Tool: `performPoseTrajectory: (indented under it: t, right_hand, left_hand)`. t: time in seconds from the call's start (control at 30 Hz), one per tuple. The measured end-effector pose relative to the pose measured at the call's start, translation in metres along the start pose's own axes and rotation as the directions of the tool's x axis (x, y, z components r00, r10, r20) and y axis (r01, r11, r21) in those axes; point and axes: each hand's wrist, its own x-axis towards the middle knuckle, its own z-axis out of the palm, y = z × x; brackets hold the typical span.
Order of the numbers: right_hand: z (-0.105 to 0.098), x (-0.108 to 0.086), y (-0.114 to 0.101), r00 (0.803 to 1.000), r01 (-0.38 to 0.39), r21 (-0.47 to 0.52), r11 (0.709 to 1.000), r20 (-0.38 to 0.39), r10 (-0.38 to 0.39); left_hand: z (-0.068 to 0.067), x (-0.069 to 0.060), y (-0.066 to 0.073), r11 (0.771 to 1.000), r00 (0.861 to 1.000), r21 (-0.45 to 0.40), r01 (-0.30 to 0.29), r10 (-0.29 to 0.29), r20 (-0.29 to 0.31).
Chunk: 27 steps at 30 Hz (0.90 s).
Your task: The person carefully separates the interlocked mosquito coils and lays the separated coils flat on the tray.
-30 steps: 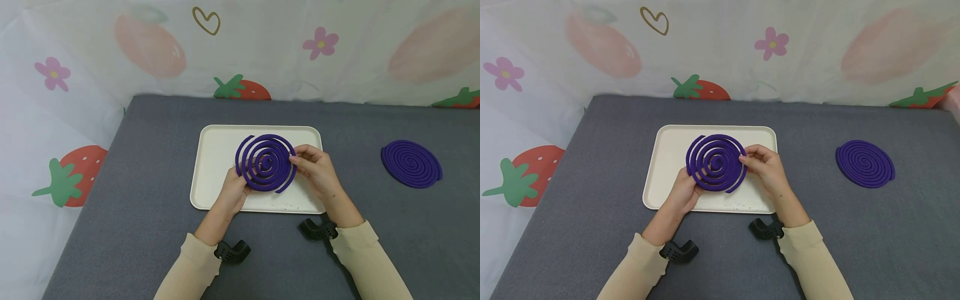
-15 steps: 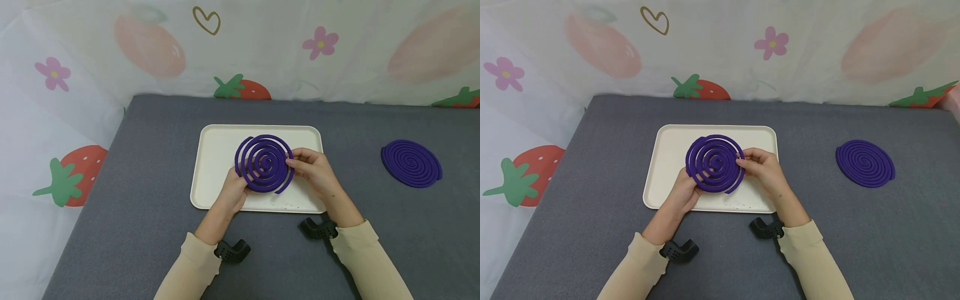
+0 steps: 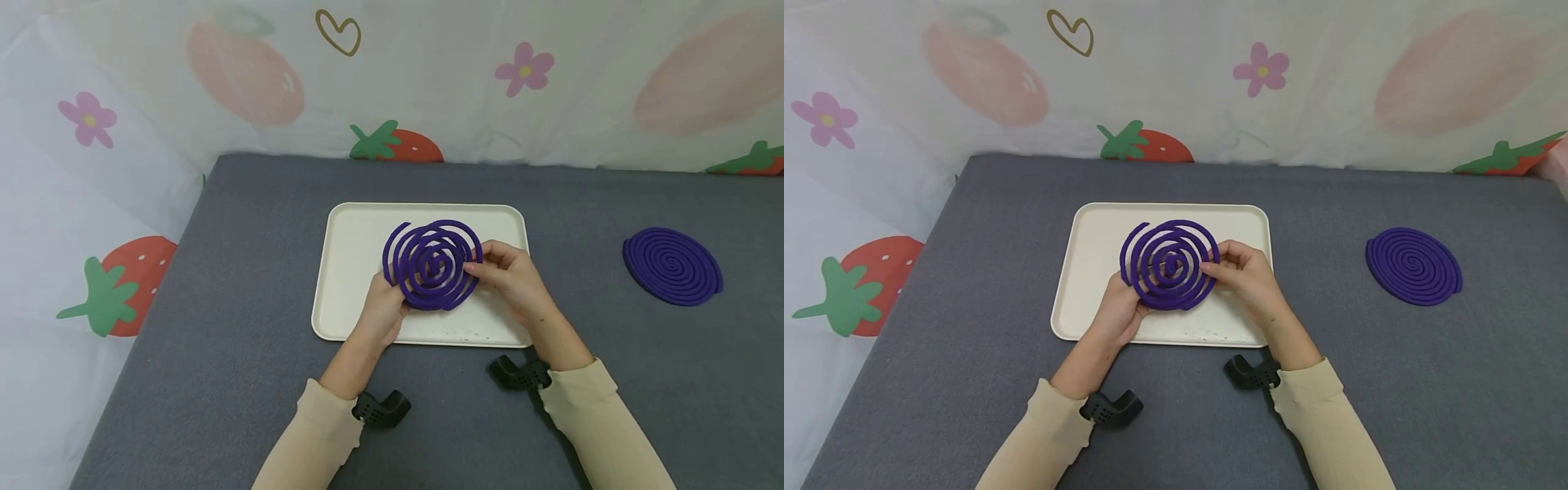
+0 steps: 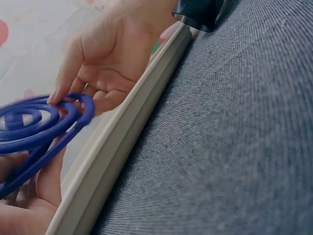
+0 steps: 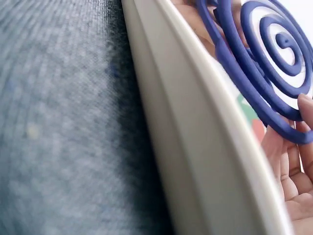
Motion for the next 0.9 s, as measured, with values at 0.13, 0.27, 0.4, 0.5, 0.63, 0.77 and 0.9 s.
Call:
performPoseTrajectory:
  t: [0.13, 0.27, 0.4, 0.5, 0.63, 0.77, 0.9]
  right_hand:
    - [-0.001, 0.0, 0.001, 1.0, 0.005, 0.019, 1.0, 0.007, -0.005]
    - [-0.002, 0.001, 0.0, 1.0, 0.001, 0.051, 0.999, -0.003, -0.001]
    - [-0.006, 0.001, -0.003, 0.999, -0.003, 0.095, 0.995, -0.047, 0.008]
    - [-0.011, 0.0, -0.006, 0.996, 0.008, 0.143, 0.99, -0.085, 0.004]
    - [-0.016, 0.0, -0.01, 0.992, 0.026, 0.182, 0.983, -0.126, -0.003]
    - [-0.019, 0.0, -0.013, 0.987, 0.037, 0.213, 0.976, -0.158, -0.003]
    - [-0.022, 0.0, -0.014, 0.983, 0.041, 0.224, 0.974, -0.182, 0.0]
  left_hand:
    - [0.0, 0.0, 0.001, 1.0, 1.0, 0.005, 0.004, -0.004, -0.022]
    - [0.0, 0.0, 0.002, 1.0, 1.0, -0.028, 0.001, -0.002, -0.027]
    - [-0.002, 0.0, 0.004, 0.996, 1.0, -0.083, -0.012, 0.01, -0.024]
    - [-0.003, -0.002, 0.007, 0.995, 1.0, -0.102, -0.014, 0.012, -0.021]
    - [-0.003, -0.003, 0.01, 0.994, 1.0, -0.111, -0.01, 0.007, -0.024]
    - [-0.005, -0.003, 0.013, 0.996, 1.0, -0.093, -0.015, 0.014, -0.012]
    - [-0.008, -0.002, 0.016, 0.999, 1.0, -0.032, 0.003, -0.003, 0.015]
